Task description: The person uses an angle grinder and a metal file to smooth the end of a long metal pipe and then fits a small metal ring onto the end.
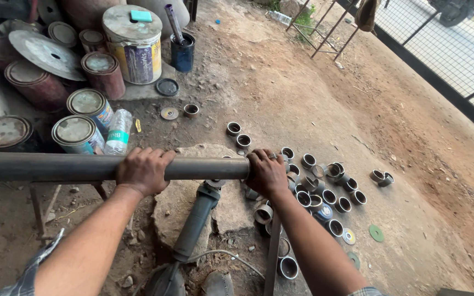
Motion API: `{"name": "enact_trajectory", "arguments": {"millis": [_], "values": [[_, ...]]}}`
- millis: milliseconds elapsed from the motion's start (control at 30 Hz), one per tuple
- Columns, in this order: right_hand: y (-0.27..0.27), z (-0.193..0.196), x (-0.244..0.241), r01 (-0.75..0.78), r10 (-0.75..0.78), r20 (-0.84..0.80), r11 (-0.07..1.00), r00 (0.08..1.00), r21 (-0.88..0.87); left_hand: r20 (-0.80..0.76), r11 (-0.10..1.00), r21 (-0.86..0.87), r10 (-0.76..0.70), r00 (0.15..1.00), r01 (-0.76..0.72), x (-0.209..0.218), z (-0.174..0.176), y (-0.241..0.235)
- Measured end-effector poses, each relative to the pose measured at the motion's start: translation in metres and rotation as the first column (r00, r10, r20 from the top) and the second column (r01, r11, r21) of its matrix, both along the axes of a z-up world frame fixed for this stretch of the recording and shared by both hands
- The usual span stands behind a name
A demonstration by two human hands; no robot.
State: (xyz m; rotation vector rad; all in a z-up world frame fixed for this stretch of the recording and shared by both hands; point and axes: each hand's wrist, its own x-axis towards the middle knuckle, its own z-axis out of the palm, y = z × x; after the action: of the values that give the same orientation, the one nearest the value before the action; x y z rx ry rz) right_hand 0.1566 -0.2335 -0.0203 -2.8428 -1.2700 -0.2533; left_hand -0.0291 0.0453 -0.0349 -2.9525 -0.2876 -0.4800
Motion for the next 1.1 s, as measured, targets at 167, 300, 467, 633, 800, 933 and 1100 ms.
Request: {"name": "enact_trajectory", "arguments": {"millis": [167,300,467,633,800,933,1100], "values": [[0.004,-0.009,0.001,-0.007,0.010,0.090,0.999,0.996,-0.033,-0.055,0.999,0.023,0.025,0.998,-0.024,0.003,-0.002,0.000],[0.002,-0.008,0.001,0.011,-0.009,0.075,0.999,0.997,-0.036,-0.077,1.000,0.011,0.028,0.997,-0.028,0.000,0.003,-0.005],[0.002,0.008,-0.005,0.029,-0.031,0.051,0.998,0.998,0.056,-0.095,0.999,-0.008,0.038,0.995,-0.039,-0.002,0.012,-0.006],[0.000,0.016,0.004,0.075,-0.075,-0.068,0.997,0.995,0.004,-0.025,0.999,-0.042,0.028,0.999,-0.029,0.000,0.012,-0.006],[-0.044,-0.010,0.056,0.153,-0.194,-0.231,0.971,0.953,-0.183,-0.023,0.999,-0.050,0.018,1.000,-0.019,-0.002,0.010,-0.004],[-0.160,-0.035,0.109,0.368,-0.508,-0.347,0.841,0.788,-0.396,-0.030,0.998,-0.060,0.027,0.999,-0.029,-0.002,0.010,-0.008],[-0.215,-0.073,0.106,0.504,-0.349,-0.717,0.864,0.604,0.004,-0.079,0.998,-0.042,0.042,0.996,-0.045,0.001,0.014,-0.010]]}}
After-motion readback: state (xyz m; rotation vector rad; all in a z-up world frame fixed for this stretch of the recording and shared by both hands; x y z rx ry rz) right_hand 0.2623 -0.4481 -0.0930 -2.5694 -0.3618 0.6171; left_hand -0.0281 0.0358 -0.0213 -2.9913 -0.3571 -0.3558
